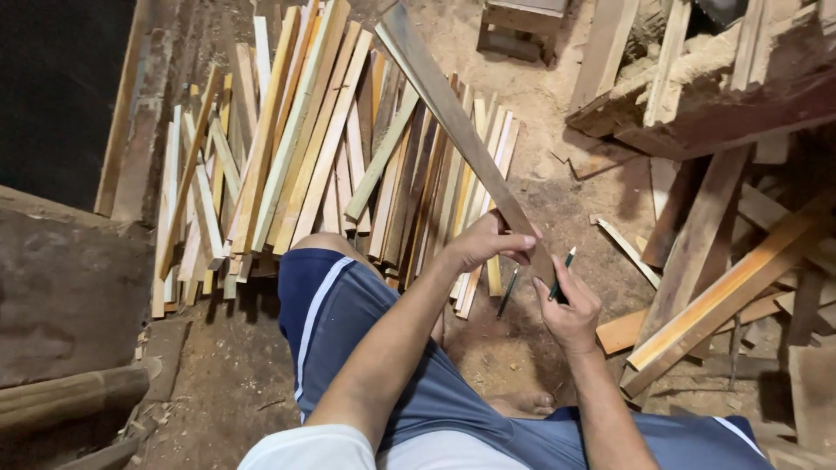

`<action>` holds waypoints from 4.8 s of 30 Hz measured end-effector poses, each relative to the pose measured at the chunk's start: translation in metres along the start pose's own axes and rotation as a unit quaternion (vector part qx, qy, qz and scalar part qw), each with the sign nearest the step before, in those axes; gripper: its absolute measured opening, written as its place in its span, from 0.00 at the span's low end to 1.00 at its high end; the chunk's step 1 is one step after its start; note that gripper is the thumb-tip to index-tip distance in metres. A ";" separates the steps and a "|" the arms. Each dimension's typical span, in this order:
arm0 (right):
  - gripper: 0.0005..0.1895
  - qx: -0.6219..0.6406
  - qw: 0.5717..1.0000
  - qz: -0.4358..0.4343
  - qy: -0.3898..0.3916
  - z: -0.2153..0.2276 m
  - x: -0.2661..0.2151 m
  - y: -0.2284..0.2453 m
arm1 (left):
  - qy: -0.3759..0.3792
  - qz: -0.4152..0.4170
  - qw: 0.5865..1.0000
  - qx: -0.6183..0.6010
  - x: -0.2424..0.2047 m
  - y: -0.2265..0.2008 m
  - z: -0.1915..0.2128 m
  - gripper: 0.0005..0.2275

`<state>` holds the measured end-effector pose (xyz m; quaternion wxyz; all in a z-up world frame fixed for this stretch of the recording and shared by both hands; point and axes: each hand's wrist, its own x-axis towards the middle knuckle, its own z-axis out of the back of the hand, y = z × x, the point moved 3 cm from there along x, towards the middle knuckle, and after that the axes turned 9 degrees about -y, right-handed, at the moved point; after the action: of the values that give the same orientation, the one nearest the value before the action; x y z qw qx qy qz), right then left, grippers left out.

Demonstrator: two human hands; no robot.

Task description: The person marks and shaves wooden strips using a pencil and a hand tool in a workshop.

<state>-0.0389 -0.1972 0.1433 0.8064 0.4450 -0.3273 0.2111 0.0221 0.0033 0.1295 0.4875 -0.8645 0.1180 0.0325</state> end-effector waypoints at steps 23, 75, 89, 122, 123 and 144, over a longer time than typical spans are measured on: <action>0.22 0.038 0.995 -0.077 -0.046 0.008 0.015 0.008 | 0.013 -0.010 1.000 0.020 0.000 0.028 -0.002 0.18; 0.11 0.229 0.951 -0.163 -0.130 -0.010 0.173 0.100 | 0.118 0.069 0.957 0.255 -0.059 0.080 -0.077 0.20; 0.10 0.120 0.942 -0.314 -0.014 0.019 0.073 0.057 | 0.035 0.049 0.982 0.179 -0.028 0.005 -0.052 0.22; 0.11 0.060 0.961 -0.271 -0.019 0.064 0.020 0.013 | -0.004 -0.085 0.996 -0.028 -0.003 -0.107 0.002 0.16; 0.11 0.093 0.951 -0.287 -0.069 0.075 0.022 0.015 | -0.030 -0.074 0.996 -0.030 -0.004 -0.116 0.009 0.17; 0.12 0.044 0.948 -0.300 -0.092 0.077 0.047 0.016 | -0.002 -0.089 0.995 -0.039 -0.001 -0.082 -0.015 0.15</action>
<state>-0.0426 -0.2530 0.2164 0.7783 0.5755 -0.2417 -0.0681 0.0399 0.0315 0.2065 0.4544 -0.8900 0.0384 -0.0044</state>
